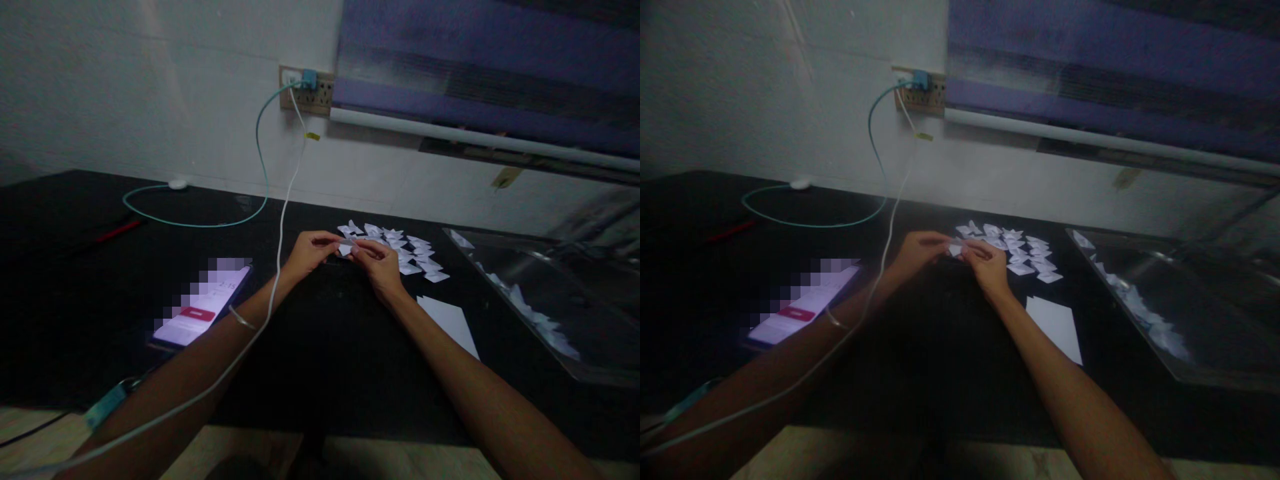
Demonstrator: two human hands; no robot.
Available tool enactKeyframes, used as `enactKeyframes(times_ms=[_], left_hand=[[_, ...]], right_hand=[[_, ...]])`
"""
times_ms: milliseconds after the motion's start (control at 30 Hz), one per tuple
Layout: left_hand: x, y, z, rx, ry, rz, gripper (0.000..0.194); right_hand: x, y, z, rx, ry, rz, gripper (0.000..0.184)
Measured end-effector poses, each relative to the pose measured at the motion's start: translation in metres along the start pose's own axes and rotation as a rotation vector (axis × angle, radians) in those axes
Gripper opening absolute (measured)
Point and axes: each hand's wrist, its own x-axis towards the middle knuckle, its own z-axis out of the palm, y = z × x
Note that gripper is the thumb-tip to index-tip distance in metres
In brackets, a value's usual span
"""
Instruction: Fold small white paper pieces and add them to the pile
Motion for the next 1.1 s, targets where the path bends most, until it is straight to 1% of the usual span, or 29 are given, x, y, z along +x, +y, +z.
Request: enactKeyframes(times_ms=[133, 200, 267, 367, 433, 533, 600, 700, 800, 867, 967, 1033, 1100], left_hand=[[0.0, 0.002, -0.002, 0.031, 0.017, 0.025, 0.016], [-0.001, 0.004, -0.004, 0.004, 0.015, 0.016, 0.015], [-0.002, 0.005, -0.005, -0.048, -0.013, 0.002, 0.014], [-0.002, 0.005, -0.005, -0.153, -0.089, -0.005, 0.023], [-0.002, 0.004, -0.003, -0.166, -0.146, -0.025, 0.032], [-0.003, 0.003, 0.001, -0.072, -0.277, -0.056, 0.04], [-0.004, 0.005, 0.003, -0.002, -0.343, -0.036, 0.04], [-0.006, 0.007, 0.004, 0.07, -0.355, 0.024, 0.033], [-0.006, 0.006, 0.005, 0.096, -0.345, 0.053, 0.029], [-0.005, 0.003, 0.005, 0.104, -0.333, 0.062, 0.027], [-0.005, 0.0, 0.006, 0.142, -0.335, 0.078, 0.029], [-0.005, 0.001, 0.005, 0.175, -0.352, 0.095, 0.031], [-0.005, 0.004, 0.003, 0.195, -0.384, 0.118, 0.034]], right_hand=[[-0.001, 0.0, 0.001, 0.029, 0.021, -0.032, 0.025], [0.0, 0.0, 0.0, 0.019, 0.013, -0.054, 0.021], [0.0, -0.001, -0.001, -0.021, -0.001, -0.084, 0.018], [0.001, -0.003, -0.003, -0.095, -0.018, -0.142, 0.015], [0.001, -0.006, -0.003, -0.135, -0.023, -0.172, 0.014], [0.0, -0.008, -0.004, -0.164, -0.035, -0.181, 0.015], [0.0, -0.007, -0.004, -0.175, -0.04, -0.179, 0.015], [0.0, -0.006, -0.005, -0.166, -0.045, -0.166, 0.015], [0.001, -0.005, -0.005, -0.038, -0.089, -0.103, 0.025], [0.001, -0.005, -0.005, 0.016, -0.104, -0.059, 0.028], [0.002, -0.005, -0.004, -0.099, -0.087, -0.055, 0.029], [0.002, -0.004, -0.005, -0.206, -0.09, -0.086, 0.03], [0.003, -0.004, -0.006, -0.256, -0.096, -0.123, 0.028]])
